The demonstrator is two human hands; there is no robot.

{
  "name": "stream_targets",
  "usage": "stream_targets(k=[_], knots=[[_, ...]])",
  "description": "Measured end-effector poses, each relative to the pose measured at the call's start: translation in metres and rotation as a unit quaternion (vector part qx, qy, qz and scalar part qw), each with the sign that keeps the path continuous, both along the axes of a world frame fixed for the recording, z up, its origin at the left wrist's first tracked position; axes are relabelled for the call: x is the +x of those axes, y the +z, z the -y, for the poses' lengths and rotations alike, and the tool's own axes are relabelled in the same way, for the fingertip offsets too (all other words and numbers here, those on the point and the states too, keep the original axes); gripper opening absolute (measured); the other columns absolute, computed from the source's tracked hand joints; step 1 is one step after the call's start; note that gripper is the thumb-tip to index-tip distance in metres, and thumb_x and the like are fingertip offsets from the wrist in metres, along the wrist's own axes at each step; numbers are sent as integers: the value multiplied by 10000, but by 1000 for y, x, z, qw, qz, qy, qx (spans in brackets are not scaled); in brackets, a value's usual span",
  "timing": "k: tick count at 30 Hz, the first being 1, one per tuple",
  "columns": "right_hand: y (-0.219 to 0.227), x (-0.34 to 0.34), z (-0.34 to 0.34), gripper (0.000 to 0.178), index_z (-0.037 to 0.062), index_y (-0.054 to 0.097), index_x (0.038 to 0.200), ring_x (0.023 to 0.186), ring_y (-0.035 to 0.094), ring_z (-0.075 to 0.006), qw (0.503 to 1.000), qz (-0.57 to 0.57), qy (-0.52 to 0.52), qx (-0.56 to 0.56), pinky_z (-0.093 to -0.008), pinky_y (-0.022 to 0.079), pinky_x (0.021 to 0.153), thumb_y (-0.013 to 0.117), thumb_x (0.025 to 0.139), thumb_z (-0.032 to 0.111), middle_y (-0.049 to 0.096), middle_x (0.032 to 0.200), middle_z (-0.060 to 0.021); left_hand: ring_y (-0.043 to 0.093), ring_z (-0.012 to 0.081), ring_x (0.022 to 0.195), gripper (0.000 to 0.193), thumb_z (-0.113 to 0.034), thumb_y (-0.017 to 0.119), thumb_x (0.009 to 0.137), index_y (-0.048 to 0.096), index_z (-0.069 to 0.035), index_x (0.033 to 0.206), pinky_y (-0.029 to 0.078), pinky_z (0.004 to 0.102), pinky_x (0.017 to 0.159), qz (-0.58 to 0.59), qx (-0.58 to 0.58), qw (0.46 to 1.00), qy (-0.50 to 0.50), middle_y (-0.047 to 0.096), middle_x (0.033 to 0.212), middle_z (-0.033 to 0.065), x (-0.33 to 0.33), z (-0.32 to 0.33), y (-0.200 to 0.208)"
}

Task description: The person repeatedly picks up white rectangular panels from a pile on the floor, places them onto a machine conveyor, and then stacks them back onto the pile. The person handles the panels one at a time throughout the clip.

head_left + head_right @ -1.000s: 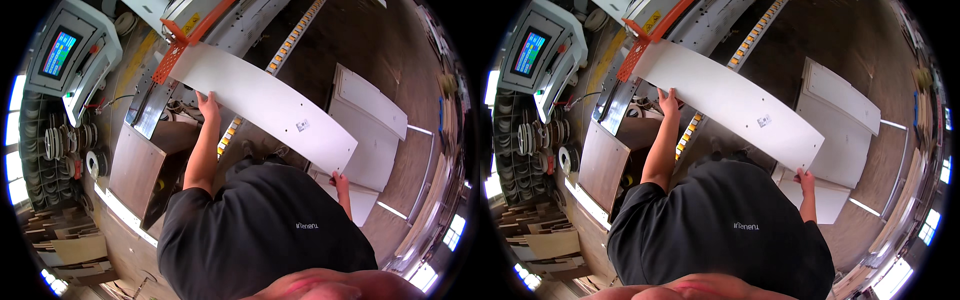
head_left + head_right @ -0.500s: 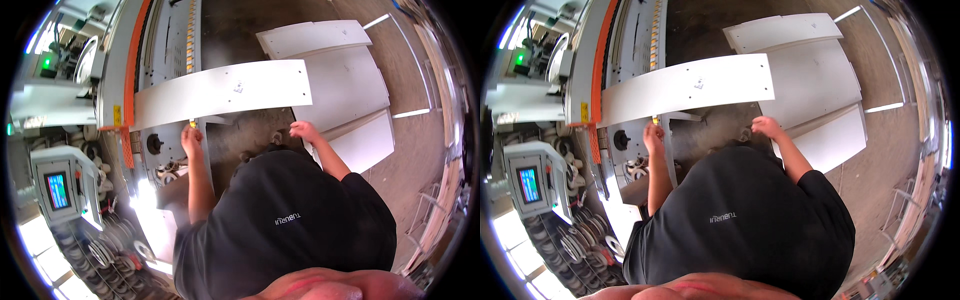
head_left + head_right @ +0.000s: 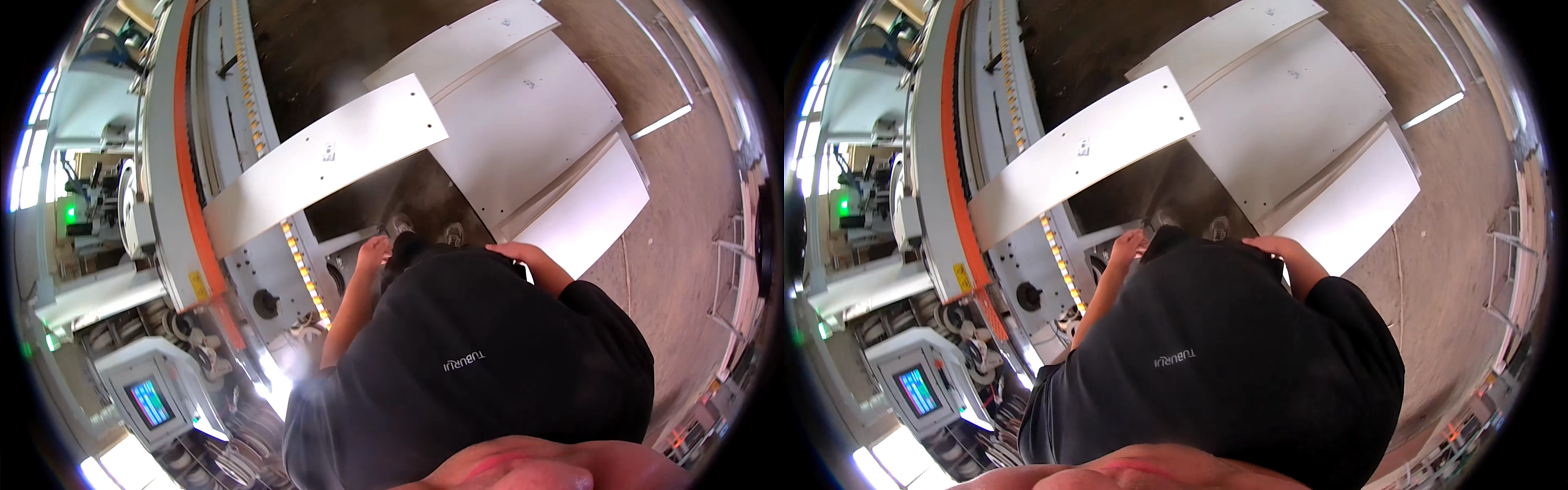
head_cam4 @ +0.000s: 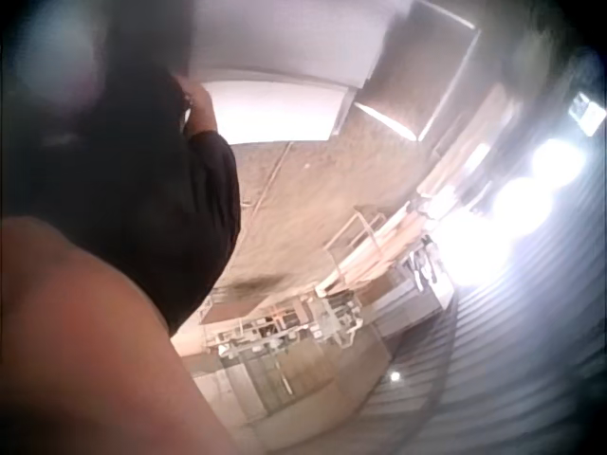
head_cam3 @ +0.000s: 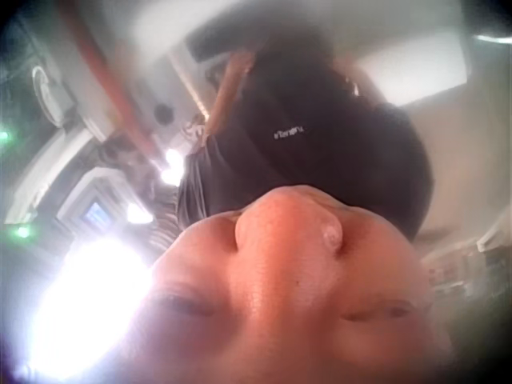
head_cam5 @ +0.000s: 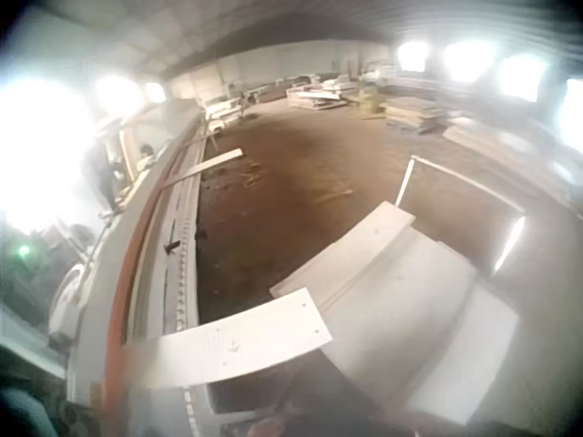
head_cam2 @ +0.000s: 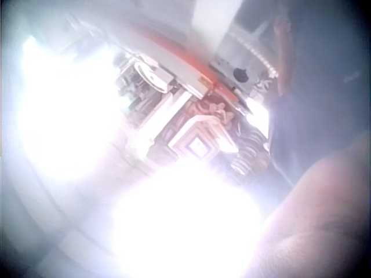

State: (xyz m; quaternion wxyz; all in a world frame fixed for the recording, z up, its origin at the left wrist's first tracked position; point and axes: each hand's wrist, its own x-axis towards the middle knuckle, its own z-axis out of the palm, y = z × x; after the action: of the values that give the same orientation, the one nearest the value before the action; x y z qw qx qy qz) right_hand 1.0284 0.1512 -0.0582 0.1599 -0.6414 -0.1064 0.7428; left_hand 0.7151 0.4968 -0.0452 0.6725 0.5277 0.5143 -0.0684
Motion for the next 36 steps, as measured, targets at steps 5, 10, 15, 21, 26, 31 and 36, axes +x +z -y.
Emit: stream_targets(k=[5,10,15,21,26,31,36], knots=[[26,-25,25,517,55,716,1174,1089,645,-250,937,-45,-316,-139,-420,483,989,602,983,522,721,1080,-121,655,113,837,337,-364,606,1017,652,-98,1218,529,294,704,-22,-26,997,-66,706,1006,20,78,-76,-35],[-9,-73,61,500,54,716,1172,1090,647,-253,863,16,-488,-126,-418,485,991,596,988,503,722,1084,-123,676,155,850,313,-323,590,1016,637,-103,1233,538,323,700,-8,-73,995,-66,712,1043,53,190,-151,-90],[9,-124,47,482,53,716,1170,1091,648,-256,774,61,-615,-135,-415,486,993,591,993,484,723,1089,-125,684,210,920,411,-375,650,969,611,-88,1261,562,380,754,-5,-78,996,-35,691,1137,83,297,-224,-172],[28,-188,13,462,52,716,1168,1093,649,-260,663,97,-725,-161,-413,488,996,584,1000,461,725,1095,-127,686,226,931,473,-381,716,924,601,-83,1273,571,400,733,-16,-92,996,-9,687,1153,87,439,-264,-267],[44,-211,-19,445,51,717,1166,1094,650,-263,615,105,-762,-173,-410,489,998,578,1005,442,726,1100,-129,686,233,935,503,-382,743,905,595,-81,1280,575,408,721,-44,-35,998,27,685,1158,90,494,-300,-262],[39,-235,-35,429,50,717,1164,1095,652,-267,585,104,-785,-177,-408,490,1001,573,1010,423,727,1104,-131,686,240,939,533,-383,769,887,590,-79,1286,578,416,709,-68,10,997,37,683,1162,92,494,-305,-257],[24,-220,-24,413,51,719,1156,1095,653,-272,605,109,-770,-170,-412,491,996,564,1014,407,727,1109,-135,680,243,912,525,-365,739,914,577,-7,1261,574,404,644,-63,50,987,136,660,1191,133,461,-318,-283]])
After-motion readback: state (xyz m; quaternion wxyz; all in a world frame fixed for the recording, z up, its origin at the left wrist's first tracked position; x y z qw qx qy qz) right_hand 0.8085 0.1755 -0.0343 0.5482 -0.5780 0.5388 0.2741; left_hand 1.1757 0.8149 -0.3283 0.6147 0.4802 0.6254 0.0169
